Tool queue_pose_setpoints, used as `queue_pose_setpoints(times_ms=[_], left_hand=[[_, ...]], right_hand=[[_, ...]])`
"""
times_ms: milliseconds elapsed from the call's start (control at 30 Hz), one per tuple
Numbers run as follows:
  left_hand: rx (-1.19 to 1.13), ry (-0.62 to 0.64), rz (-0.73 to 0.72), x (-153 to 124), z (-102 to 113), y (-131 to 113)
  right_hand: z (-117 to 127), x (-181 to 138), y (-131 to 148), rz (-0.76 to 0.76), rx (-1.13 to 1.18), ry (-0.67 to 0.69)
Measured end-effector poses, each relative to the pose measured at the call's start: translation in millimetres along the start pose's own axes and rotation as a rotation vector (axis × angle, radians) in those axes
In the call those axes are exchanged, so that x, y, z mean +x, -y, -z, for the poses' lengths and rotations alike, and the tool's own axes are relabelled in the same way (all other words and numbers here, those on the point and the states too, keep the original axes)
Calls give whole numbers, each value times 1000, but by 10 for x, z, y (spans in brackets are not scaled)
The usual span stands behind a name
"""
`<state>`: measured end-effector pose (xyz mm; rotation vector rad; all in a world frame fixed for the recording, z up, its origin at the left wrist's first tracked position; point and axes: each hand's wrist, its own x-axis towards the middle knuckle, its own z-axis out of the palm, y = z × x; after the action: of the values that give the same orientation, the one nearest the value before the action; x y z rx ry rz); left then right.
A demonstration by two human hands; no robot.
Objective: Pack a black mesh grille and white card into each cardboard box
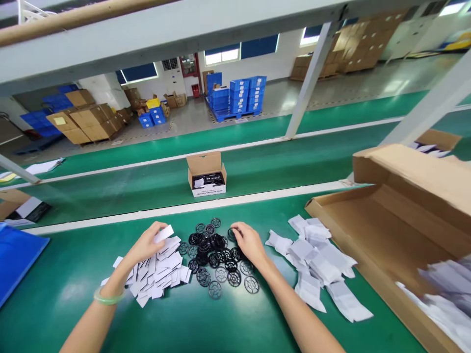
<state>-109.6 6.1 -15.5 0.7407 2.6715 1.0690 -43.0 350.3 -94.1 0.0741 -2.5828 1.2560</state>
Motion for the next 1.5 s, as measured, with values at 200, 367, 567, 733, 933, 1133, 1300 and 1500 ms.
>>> queue_pose_setpoints(times_ms=[200, 367, 567, 733, 933, 1133, 1300, 1500], left_hand=[[-601, -157, 223, -326, -746, -745], [-636, -132, 174, -398, -1375, -1082], [-689, -43, 175, -430, -1505, -1044], [-791, 83, 168, -515, -1625, -1125], [-967, 198, 132, -631, -1763, -1146], [-1061, 337, -11, -647, -1793, -1124], [-960, 288, -28, -641, -1781, -1175], [-803, -21, 189, -550, -1696, -1122]], right_hand=[[49, -345, 642, 18, 412, -51], [106, -591, 967, 124, 407, 27], [680, -538, 41, 28, -452, -68], [871, -550, -478, -64, -750, 85], [587, -495, -180, -66, 231, -124], [234, -292, 39, -358, 1106, -6], [83, -325, 71, -298, 1047, -79], [119, -498, 264, -124, 873, 49]])
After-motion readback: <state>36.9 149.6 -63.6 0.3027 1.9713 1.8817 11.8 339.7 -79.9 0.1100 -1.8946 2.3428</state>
